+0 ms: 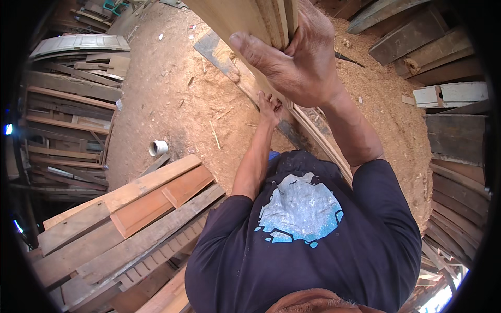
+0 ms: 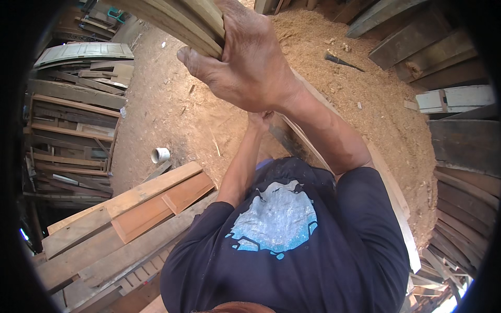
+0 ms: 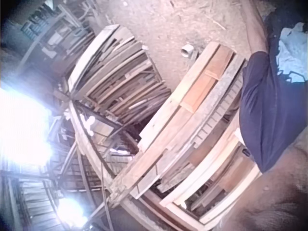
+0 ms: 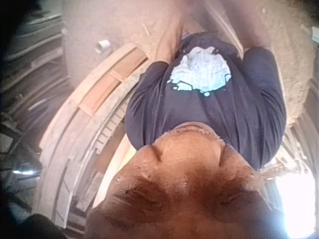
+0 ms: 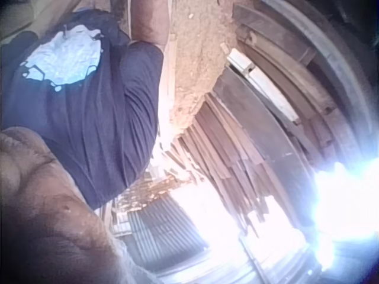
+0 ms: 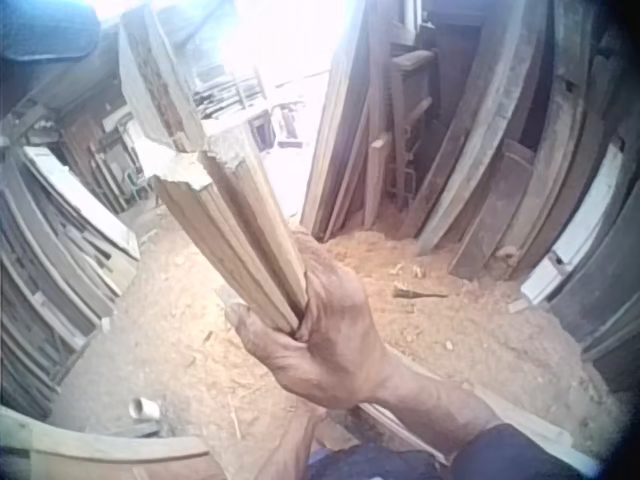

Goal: The person stands on a workbench and uses a hand plane to smooth the edges of wooden planks. They repeatedly lift and inspect the planks, then use a chisel and mallet to chip away at the wood. The person also stacks the processed planks on the workbench.

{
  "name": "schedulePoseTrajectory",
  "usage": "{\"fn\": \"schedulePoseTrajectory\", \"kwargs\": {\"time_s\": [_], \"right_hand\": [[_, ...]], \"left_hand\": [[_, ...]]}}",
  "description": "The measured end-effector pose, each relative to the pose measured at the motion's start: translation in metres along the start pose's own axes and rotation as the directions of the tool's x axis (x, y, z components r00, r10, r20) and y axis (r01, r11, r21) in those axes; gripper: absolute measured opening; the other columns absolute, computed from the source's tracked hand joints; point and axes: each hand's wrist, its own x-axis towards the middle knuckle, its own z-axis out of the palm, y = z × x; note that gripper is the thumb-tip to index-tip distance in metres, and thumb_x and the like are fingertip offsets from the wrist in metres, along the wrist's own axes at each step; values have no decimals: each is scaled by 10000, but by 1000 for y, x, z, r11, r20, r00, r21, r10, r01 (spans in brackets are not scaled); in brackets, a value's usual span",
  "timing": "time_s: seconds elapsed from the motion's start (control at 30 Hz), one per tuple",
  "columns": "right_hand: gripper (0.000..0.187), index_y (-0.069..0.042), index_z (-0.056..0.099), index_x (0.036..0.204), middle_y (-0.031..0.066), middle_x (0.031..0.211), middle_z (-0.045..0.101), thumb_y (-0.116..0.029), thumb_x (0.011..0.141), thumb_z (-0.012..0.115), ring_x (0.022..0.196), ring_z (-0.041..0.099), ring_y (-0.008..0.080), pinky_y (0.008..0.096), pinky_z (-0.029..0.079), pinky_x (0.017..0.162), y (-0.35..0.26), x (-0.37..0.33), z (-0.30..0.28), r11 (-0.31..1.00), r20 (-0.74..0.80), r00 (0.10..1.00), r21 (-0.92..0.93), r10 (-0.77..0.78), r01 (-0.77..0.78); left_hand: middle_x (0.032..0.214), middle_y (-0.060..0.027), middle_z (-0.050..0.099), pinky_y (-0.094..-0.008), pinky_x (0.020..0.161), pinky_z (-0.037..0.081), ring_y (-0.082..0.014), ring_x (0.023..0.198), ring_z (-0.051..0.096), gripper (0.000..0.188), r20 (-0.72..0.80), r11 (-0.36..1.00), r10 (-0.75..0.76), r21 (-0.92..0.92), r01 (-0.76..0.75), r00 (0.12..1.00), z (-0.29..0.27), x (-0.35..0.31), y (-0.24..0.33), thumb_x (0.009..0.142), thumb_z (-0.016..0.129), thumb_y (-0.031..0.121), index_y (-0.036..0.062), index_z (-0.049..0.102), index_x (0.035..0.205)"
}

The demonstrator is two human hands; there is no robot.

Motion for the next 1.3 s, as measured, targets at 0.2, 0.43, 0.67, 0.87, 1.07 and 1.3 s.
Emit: {"fn": "schedulePoseTrajectory", "kwargs": {"time_s": [0.2, 0.43, 0.67, 0.87, 1.07, 1.3], "right_hand": [[480, 74, 568, 1291, 207, 1210, 628, -93, 877, 741, 1095, 644, 255, 363, 508, 913, 0, -3, 4, 966, -55, 988, 225, 147, -131], [451, 36, 615, 1238, 89, 1019, 677, -142, 864, 794, 877, 658, 172, 304, 530, 788, 2, -6, -20, 964, 16, 964, -22, 265, -264], [278, -10, 743, 1067, 132, 1243, 649, -73, 810, 829, 1064, 677, 232, 351, 567, 895, 22, -30, -40, 929, 9, 955, -235, 296, -286], [322, 43, 678, 1081, 132, 1135, 673, 49, 779, 790, 1020, 682, 231, 347, 564, 894, 4, -35, -42, 869, -339, 806, 84, 485, -487], [526, 30, 581, 1232, 132, 1184, 652, 94, 743, 763, 1076, 660, 228, 363, 533, 950, -11, -44, -52, 880, -423, 791, 30, 442, -474], [545, 28, 580, 1247, 129, 1203, 649, 69, 742, 782, 1108, 647, 221, 368, 521, 969, -23, -40, -33, 911, -434, 832, -58, 346, -409]], "left_hand": [[1367, -246, 501, -443, 1075, 337, -331, 1213, 471, 975, 37, 999, 33, 25, -34, 999, -4, 11, -7, 923, 385, 778, 69, 221, 1571], [1262, -217, 592, -454, 1009, 436, -331, 1056, 582, 906, 132, 972, -78, 231, 46, 988, -3, 1, 22, 925, 550, 669, 58, 269, 1532], [1399, -242, 536, -518, 1142, 331, -379, 1371, 463, 910, 576, -136, 504, 788, -600, 643, -42, 60, 80, 709, 894, 231, 44, 416, 1460], [1335, -130, 606, -478, 1071, 416, -353, 1279, 537, 666, 764, -82, -72, 636, -767, 641, -18, 113, 139, 672, 895, 142, 120, 624, 1280], [1088, -150, 704, -449, 836, 538, -338, 1033, 673, 506, 819, -40, -386, 445, -895, 424, 14, 138, 140, 663, 891, 53, 93, 692, 1127], [1022, -168, 712, -442, 801, 546, -363, 985, 678, 467, 786, 1, -464, 461, -887, 408, -1, 167, 133, 665, 890, 62, 87, 700, 1091]]}}
